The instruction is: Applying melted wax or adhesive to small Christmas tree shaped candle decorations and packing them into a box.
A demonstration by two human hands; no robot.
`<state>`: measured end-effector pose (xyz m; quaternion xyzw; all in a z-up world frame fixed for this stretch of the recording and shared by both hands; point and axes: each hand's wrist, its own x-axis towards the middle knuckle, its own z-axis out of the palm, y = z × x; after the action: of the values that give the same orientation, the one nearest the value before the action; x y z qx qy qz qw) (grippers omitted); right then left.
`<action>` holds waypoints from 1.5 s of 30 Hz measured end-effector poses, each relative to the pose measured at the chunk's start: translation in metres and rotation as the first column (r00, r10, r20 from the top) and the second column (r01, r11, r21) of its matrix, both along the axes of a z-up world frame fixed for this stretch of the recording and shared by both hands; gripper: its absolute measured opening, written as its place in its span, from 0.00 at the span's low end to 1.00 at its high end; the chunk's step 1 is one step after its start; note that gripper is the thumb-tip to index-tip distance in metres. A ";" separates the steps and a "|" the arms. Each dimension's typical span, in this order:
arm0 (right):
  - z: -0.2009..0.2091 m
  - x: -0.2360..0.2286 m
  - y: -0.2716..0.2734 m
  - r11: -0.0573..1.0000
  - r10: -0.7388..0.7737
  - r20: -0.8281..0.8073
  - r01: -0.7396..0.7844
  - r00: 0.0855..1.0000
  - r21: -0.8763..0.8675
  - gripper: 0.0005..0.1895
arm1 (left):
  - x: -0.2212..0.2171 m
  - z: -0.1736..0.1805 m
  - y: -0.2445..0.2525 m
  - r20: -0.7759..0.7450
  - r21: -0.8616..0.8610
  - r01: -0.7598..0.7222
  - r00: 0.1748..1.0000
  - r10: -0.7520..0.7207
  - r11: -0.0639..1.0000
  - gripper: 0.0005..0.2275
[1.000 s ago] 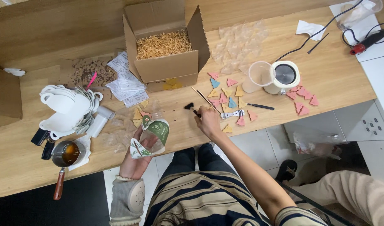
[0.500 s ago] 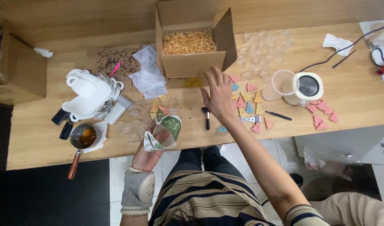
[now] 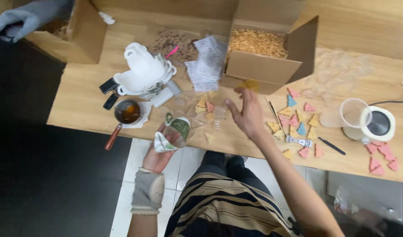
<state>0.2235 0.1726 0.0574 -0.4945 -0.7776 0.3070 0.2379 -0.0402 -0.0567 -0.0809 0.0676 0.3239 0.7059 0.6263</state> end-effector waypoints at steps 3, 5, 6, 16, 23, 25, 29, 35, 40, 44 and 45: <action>-0.057 -0.025 -0.042 0.905 0.050 -0.440 -0.226 0.897 -0.359 0.30 | 0.033 0.015 0.019 0.005 0.021 -0.033 0.999 0.033 0.999 0.28; -0.044 -0.032 -0.065 0.655 -0.190 -0.581 -0.339 0.791 -0.675 0.33 | 0.059 0.035 0.032 -0.159 0.058 -0.011 0.987 0.020 0.998 0.31; -0.038 -0.034 -0.075 0.310 -0.477 -0.569 -0.478 0.670 -0.822 0.37 | 0.073 0.044 0.042 -0.320 0.097 0.037 0.947 -0.005 0.995 0.34; -0.079 0.077 -0.056 0.586 -0.530 -0.647 -0.314 0.549 -0.747 0.25 | 0.162 0.052 0.088 -0.810 -0.007 0.237 0.568 -0.145 0.972 0.34; -0.119 0.168 -0.050 0.530 -0.746 -0.574 -0.220 0.338 -0.819 0.20 | 0.185 -0.006 0.123 -0.952 -0.047 0.321 -0.300 0.055 0.946 0.26; -0.120 0.183 -0.052 0.522 -0.768 -0.575 -0.245 0.281 -0.817 0.21 | 0.186 -0.035 0.143 -0.845 -0.100 0.403 -0.516 0.136 0.910 0.28; -0.109 0.195 -0.068 0.549 -0.780 -0.589 -0.220 0.212 -0.806 0.18 | 0.177 -0.084 0.180 -0.609 -0.272 0.254 -0.792 0.039 0.928 0.29; -0.122 0.202 -0.077 0.500 -0.820 -0.530 -0.179 0.215 -0.847 0.17 | 0.123 -0.063 0.197 -0.456 -0.438 0.113 -0.883 -0.112 0.892 0.33; -0.128 0.192 -0.076 0.489 -0.809 -0.534 -0.224 0.243 -0.843 0.18 | 0.064 -0.077 0.206 -0.329 -0.357 -0.017 -0.934 -0.142 0.934 0.35; -0.133 0.191 -0.077 0.471 -0.818 -0.526 -0.255 0.231 -0.844 0.18 | 0.033 -0.075 0.208 -0.344 -0.384 -0.068 -0.915 -0.210 0.921 0.35; -0.130 0.189 -0.078 0.458 -0.828 -0.506 -0.228 0.243 -0.859 0.17 | 0.027 -0.069 0.206 -0.397 -0.392 -0.046 -0.892 -0.214 0.919 0.35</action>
<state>0.4128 0.0950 -0.0730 -0.4339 -0.1014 0.7818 0.4360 -0.0127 0.1489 -0.1503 0.7071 0.7047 -0.0489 -0.0318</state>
